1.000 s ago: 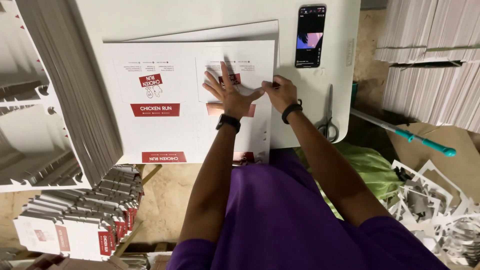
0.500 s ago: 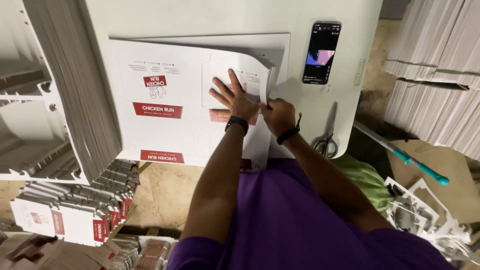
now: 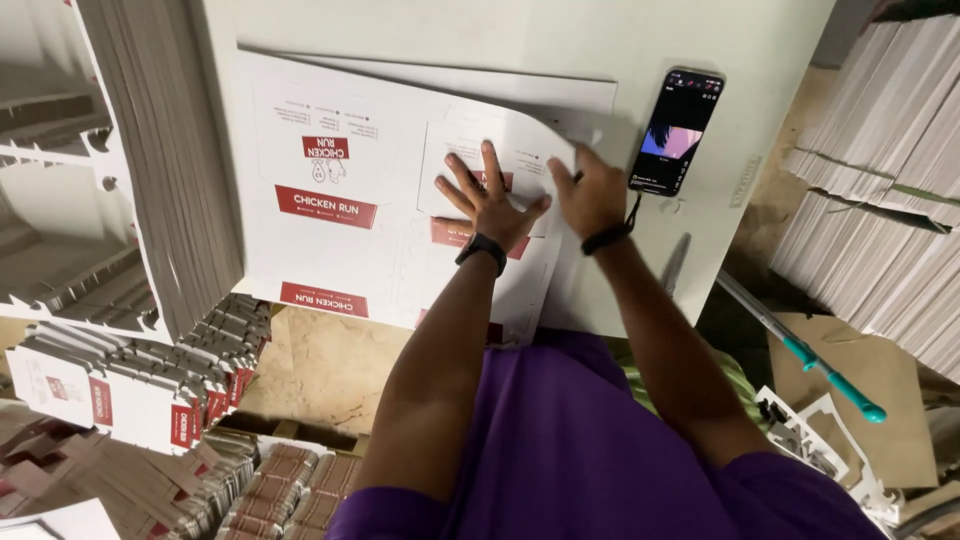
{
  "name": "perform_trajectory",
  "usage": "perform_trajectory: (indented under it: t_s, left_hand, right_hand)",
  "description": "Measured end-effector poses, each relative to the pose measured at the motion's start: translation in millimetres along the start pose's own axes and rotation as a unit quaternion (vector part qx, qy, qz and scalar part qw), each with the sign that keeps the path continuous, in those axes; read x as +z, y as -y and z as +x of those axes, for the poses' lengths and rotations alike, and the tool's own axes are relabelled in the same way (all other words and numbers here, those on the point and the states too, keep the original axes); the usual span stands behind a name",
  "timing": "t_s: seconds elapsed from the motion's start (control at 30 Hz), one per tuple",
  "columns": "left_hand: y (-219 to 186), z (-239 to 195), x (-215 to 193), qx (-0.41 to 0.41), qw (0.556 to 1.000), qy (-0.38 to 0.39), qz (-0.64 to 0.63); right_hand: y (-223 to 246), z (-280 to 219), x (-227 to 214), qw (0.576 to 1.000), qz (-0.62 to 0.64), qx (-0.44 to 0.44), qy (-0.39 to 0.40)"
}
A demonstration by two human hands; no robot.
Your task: Picking up die-cut cardboard sheets, removing the waste matrix, and folding/stacking the box blanks.
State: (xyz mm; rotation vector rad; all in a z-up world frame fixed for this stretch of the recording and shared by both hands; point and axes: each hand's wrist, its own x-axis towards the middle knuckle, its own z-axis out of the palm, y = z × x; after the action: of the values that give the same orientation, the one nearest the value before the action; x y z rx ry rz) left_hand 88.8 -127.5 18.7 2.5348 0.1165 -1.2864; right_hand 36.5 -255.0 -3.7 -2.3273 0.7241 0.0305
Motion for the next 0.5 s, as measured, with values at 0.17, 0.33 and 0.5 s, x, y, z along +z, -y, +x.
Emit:
perform_trajectory:
  t_s: [0.17,0.33,0.5]
  left_hand:
    - [-6,6,10,-0.043,0.997,-0.018,0.056]
    - [-3,-6,-7,-0.014,0.999,0.009,0.034]
    - [7,-3,-11,0.005,0.998,0.052,0.016]
  right_hand:
    - [29,-61,9,0.966,-0.066,-0.238,-0.074]
    - [15,-38,-7,0.983,0.029,-0.172,-0.060]
    - [-25,-29,-2,0.839,0.489,0.162,0.174]
